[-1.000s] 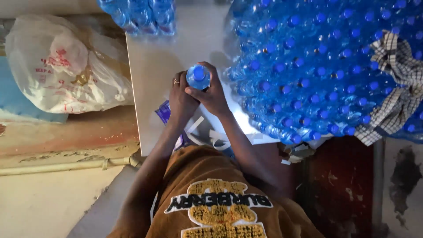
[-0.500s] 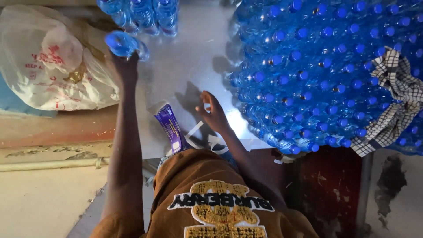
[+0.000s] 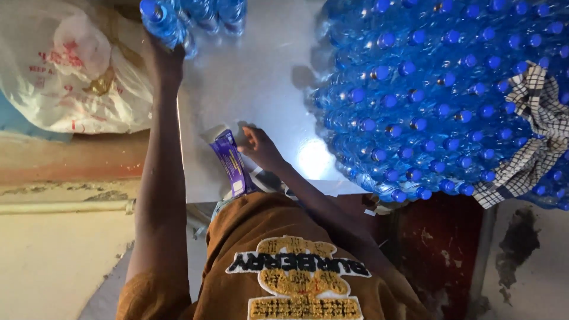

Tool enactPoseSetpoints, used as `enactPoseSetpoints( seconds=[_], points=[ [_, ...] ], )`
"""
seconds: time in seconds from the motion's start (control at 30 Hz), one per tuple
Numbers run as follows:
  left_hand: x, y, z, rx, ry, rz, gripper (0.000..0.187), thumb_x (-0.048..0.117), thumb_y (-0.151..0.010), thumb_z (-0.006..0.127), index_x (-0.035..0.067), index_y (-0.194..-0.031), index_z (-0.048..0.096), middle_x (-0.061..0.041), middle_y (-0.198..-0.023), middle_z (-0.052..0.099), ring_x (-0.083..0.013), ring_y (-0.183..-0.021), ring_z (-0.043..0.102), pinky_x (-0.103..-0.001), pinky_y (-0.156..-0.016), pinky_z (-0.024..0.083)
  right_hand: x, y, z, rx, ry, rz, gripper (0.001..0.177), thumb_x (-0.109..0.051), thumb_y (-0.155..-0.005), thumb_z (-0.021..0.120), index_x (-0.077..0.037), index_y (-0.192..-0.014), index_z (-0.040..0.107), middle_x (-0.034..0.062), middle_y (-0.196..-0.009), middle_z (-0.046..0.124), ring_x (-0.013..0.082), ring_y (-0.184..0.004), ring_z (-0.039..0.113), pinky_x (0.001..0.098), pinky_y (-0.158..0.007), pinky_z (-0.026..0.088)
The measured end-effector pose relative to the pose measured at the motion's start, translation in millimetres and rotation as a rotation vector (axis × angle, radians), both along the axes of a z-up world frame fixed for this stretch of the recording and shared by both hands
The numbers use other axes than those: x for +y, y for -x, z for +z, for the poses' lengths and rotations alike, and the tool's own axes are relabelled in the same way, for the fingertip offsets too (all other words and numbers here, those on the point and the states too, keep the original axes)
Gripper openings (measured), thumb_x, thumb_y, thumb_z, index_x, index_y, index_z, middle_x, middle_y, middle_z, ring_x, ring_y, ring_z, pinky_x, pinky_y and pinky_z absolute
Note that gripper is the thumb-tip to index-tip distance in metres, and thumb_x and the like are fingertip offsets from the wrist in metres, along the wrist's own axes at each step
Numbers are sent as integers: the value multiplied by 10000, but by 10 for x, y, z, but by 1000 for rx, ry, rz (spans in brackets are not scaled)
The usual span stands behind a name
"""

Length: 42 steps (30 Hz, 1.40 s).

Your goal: Manually applying adhesive labels to blue plastic water bottles at a workstation.

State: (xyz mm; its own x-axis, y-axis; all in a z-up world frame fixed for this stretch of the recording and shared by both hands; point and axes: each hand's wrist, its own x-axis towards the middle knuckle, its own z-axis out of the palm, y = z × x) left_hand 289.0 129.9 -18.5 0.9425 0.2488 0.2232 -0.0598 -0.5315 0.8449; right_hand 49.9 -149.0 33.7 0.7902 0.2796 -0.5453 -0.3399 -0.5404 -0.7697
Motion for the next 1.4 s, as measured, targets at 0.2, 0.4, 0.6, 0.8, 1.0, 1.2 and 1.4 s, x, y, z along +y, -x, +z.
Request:
enactPoseSetpoints(
  seconds=[0.2, 0.4, 0.6, 0.8, 1.0, 1.2, 1.4],
  points=[
    [85, -170, -179, -42, 127, -243, 1080, 3, -761, 984, 84, -1624, 338, -270, -1482, 661, -456, -1288, 663, -587, -1090, 535, 234, -108, -375, -314, 29, 50, 566, -370, -937, 877, -82, -1367, 649, 174, -1273, 698, 278, -976, 716, 370, -788, 628],
    [-50, -192, 433, -206, 309, -572, 622, 45, -1036, 956, 0, -1502, 545, -278, -1445, 637, -491, -1330, 636, -598, -1136, 526, 300, -44, -447, -431, 98, 64, 314, -304, -931, 895, -120, -1010, 653, 75, -972, 684, 216, -827, 624, 355, -720, 537],
    [93, -145, -31, -27, 302, -435, 884, 160, -1001, 1005, 83, -1610, 369, -254, -1537, 575, -450, -1408, 584, -594, -1144, 495, 411, 49, -323, -557, 40, -5, 510, -294, -870, 961, -142, -1152, 564, 108, -1167, 627, 249, -932, 638, 398, -782, 581],
    [146, 15, -322, 62, 351, -453, 1100, -75, -956, 1013, 125, -1674, 204, -256, -1623, 499, -427, -1456, 536, -541, -1207, 492, 474, 3, -407, -568, 111, 58, 240, -176, -914, 888, -120, -920, 655, 63, -1045, 653, 276, -915, 655, 426, -812, 544],
    [323, 526, -680, 2, 317, -572, 1313, 430, -1209, 843, 311, -1730, -357, -131, -1878, -341, -323, -1829, -222, -619, -1537, -30, 312, 74, -455, -567, 131, 131, 206, -178, -1057, 621, -159, -1160, 798, 149, -1253, 752, 375, -1116, 666, 503, -975, 538],
    [-165, 1606, -144, 234, 200, 114, 888, 198, -1095, 927, 225, -1751, 328, -320, -1639, 478, -532, -1374, 664, -602, -1074, 662, 153, 99, -47, -504, -19, -68, 194, -113, -1064, 709, -223, -1185, 813, 72, -1065, 715, 370, -1077, 719, 491, -949, 607],
    [-967, 2148, 1149, 138, 450, -311, 338, 70, -1127, 538, 7, -1417, 699, -221, -1266, 739, -404, -1225, 715, -533, -1017, 550, -322, 155, 364, -336, -410, -380, 181, 36, -1082, 647, -79, -1154, 767, 109, -1086, 676, 266, -1114, 683, 434, -1008, 562]
  ],
)
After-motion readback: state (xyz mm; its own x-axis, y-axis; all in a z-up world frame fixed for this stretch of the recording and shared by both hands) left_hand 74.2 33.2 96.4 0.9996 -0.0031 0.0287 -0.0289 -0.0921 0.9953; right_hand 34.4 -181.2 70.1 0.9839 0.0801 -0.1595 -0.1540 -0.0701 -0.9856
